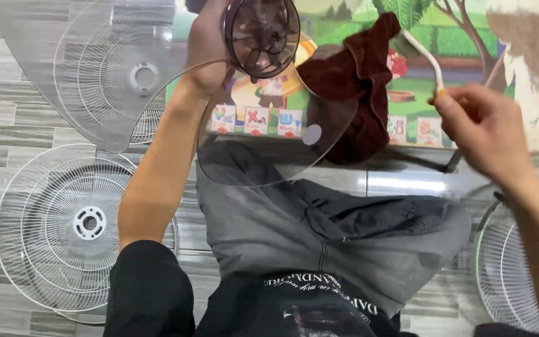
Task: Cleaning the hub of a fan blade using a toothbrush
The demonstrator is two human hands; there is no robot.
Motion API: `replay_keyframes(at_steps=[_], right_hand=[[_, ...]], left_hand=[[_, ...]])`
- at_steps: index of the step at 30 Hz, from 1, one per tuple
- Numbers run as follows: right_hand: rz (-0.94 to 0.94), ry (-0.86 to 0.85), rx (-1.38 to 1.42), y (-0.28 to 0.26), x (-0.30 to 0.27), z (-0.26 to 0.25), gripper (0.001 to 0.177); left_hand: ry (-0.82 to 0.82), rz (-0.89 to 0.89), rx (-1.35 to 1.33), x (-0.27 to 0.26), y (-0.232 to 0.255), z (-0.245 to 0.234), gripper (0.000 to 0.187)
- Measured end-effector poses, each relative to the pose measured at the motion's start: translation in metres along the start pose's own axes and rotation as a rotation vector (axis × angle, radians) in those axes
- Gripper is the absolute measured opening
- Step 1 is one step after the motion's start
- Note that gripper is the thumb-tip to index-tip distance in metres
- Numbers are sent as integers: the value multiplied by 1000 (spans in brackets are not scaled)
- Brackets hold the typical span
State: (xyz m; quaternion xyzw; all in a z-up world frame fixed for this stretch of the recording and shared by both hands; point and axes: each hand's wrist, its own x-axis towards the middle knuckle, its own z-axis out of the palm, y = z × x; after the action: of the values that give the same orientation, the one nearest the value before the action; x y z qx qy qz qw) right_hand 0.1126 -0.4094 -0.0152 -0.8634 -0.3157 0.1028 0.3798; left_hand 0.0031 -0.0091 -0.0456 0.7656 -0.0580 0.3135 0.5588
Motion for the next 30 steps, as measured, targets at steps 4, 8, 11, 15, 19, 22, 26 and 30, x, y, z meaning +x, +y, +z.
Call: replay_keyframes(at_steps=[4, 8, 11, 15, 19, 22, 26, 30], right_hand=[[-118, 122, -382, 46, -13, 62, 14], [-196, 109, -779, 73, -12, 84, 18], [-251, 280, -945, 85, -7, 53, 12], [-319, 332, -813, 34, -14, 16, 12], [-454, 261, -551, -55, -43, 26, 20], [-589, 296, -779, -71, -39, 34, 21], [-669, 406, -977, -86, -29, 43, 22], [-591, 414, -1112, -86, -28, 56, 33]], left_hand=[[42, -235, -589, 3, 0, -1, 28], [-9, -29, -279, -5, 12, -6, 35], [-54, 30, -163, -12, 34, -11, 41], [-365, -211, -821, 1, 44, -4, 59], [-305, -106, -786, -6, 42, 7, 58], [-342, 23, -664, -10, 45, 14, 54], [-346, 5, -643, -14, 53, 16, 57], [-250, 164, -330, -17, 70, 20, 51]])
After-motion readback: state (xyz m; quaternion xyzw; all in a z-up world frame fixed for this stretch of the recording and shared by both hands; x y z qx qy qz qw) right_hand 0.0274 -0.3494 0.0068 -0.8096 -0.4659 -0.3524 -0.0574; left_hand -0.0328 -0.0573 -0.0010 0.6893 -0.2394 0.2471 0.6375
